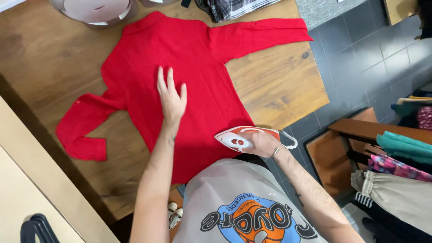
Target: Ironing a red shirt on a wooden table using a steam iron
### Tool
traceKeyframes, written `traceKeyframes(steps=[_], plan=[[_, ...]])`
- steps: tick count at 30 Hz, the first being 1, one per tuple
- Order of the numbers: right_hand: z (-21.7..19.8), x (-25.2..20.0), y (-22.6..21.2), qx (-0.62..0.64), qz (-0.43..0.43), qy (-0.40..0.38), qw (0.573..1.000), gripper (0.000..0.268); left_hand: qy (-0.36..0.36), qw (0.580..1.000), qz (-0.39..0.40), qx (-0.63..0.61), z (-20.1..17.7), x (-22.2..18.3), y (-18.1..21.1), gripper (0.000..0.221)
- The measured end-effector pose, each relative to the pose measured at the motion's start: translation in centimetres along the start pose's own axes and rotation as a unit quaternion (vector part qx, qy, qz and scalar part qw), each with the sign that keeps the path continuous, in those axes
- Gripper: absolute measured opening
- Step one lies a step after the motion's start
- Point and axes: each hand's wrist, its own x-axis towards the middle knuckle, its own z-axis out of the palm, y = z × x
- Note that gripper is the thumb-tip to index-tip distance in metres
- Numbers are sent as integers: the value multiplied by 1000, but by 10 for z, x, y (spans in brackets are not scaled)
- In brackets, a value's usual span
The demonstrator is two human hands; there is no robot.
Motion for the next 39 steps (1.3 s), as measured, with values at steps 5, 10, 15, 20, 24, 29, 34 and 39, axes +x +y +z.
traceKeyframes(steps=[5, 10, 15, 20, 24, 29, 34, 39], plan=[[-49, -23, -33, 212, 11, 78, 974, 70, 32, 993, -83, -82, 28, -145, 20, 72], [-43, 69, -26, 180, 1, 202, 963, 66, -157, 978, -139, -19, 12, -163, 59, 82], [-46, 144, -26, 141, -12, 243, 960, 64, -262, 952, -148, 61, 23, -157, 54, 103], [-45, 150, -20, 165, 30, 265, 950, 59, -312, 928, -179, 94, 26, -153, 57, 111], [-40, 155, -11, 204, 80, 280, 935, 60, -316, 927, -178, 97, 26, -156, 58, 111], [-45, 144, -25, 194, 87, 291, 933, 59, -334, 920, -183, 91, 3, -145, 74, 106], [-50, 127, -34, 151, 90, 286, 942, 59, -334, 920, -182, 93, 9, -148, 70, 108], [-45, 123, -33, 114, 122, 275, 947, 57, -338, 918, -182, 104, 8, -147, 72, 109]])
